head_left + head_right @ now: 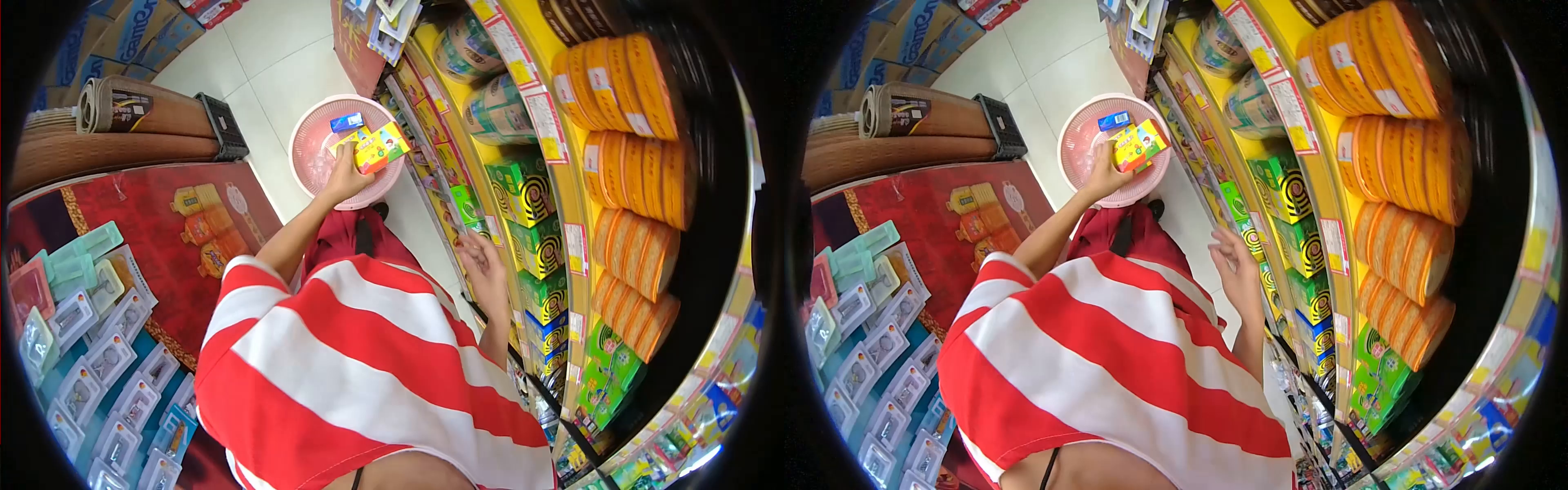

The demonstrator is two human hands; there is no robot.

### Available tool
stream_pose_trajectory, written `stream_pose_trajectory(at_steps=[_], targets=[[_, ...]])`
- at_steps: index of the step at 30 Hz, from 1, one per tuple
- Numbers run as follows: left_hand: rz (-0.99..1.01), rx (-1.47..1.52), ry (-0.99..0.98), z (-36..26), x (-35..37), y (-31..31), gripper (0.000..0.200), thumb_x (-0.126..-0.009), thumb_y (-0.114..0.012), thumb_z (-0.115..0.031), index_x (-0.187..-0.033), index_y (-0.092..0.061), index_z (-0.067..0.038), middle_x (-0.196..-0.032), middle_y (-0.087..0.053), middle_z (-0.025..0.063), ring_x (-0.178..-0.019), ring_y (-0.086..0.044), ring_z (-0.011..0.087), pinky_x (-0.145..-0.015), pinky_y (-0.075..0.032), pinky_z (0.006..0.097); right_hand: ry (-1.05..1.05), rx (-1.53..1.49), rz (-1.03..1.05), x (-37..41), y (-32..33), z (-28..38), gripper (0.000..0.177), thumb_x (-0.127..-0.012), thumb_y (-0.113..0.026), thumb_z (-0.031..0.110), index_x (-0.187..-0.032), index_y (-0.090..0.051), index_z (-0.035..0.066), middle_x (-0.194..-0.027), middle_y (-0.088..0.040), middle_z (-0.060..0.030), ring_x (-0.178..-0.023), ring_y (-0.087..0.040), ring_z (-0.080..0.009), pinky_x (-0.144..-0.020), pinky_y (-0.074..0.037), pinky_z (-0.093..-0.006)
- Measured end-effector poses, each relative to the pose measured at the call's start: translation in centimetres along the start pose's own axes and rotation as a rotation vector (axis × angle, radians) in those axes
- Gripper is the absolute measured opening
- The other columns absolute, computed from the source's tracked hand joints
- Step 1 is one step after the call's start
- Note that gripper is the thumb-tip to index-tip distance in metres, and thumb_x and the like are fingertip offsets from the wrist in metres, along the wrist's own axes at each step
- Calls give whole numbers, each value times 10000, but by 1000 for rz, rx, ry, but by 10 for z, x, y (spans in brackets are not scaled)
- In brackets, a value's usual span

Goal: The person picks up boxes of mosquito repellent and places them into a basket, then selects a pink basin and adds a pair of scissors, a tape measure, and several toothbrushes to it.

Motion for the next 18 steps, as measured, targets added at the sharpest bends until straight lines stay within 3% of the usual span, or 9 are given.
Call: stream_pose_trajectory(at_steps=[2, 7, 11, 12, 13, 15, 18], targets=[[-20, 10, -166, -68, 3, 31, 681, -623, -709, -144, -1202, -380, -3, -1079, -416, 224, -1042, -457, 400, -896, -416, 407, 58, 32, -22, -11, 2, 10, 413, -873, -568, 30, -1269, -450, 15, -1100, -591, -133, -939, -614, -171, -851, -461, -295], [23, 71, -484, -166, 14, 63, 681, -611, -706, -106, -1218, -407, -22, -1116, -420, 202, -1070, -462, 373, -908, -413, 395, 270, -14, -103, -31, -2, 61, 489, -873, -575, 46, -1322, -384, 24, -1099, -542, -115, -943, -599, -167, -814, -467, -281], [122, 66, -655, -220, 29, 79, 712, -591, -709, -86, -1239, -418, -35, -1163, -418, 191, -1114, -448, 367, -920, -408, 393, 303, -172, -124, -31, 0, 80, 532, -876, -567, 47, -1351, -329, 18, -1189, -487, -115, -957, -585, -160, -806, -474, -271], [155, 71, -671, -233, 33, 83, 742, -600, -723, -64, -1272, -408, -49, -1200, -426, 184, -1143, -437, 351, -953, -387, 367, 393, -354, -137, -34, -1, 88, 529, -881, -556, 46, -1353, -320, 14, -1171, -512, -112, -941, -588, -156, -795, -488, -273], [108, 63, -726, -244, 36, 87, 739, -605, -727, -66, -1270, -406, -48, -1222, -428, 186, -1153, -436, 355, -967, -379, 375, 431, -296, -181, -37, 5, 84, 517, -878, -553, 29, -1342, -326, 8, -1156, -532, -120, -931, -593, -152, -776, -497, -262], [98, 81, -836, -261, 36, 94, 742, -616, -754, -62, -1265, -395, -43, -1241, -427, 185, -1162, -435, 357, -979, -368, 403, 429, -281, -241, -32, 18, 89, 452, -880, -527, 25, -1297, -358, -20, -1204, -516, -137, -1040, -552, -195, -828, -511, -337], [105, 70, -940, -298, 40, 110, 747, -633, -771, -30, -1276, -391, -53, -1275, -414, 173, -1184, -434, 334, -935, -438, 369, 533, -414, -280, -17, 28, 114, 417, -873, -527, 4, -1256, -375, -56, -1147, -532, -149, -1035, -551, -193, -834, -498, -312]])
Point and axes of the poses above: each hand's wrist, its own x-axis away from the middle knuckle, its own y-axis out of the back of the hand, z = x × y, the point moved 5 cm from there along -x, towards the middle knuckle
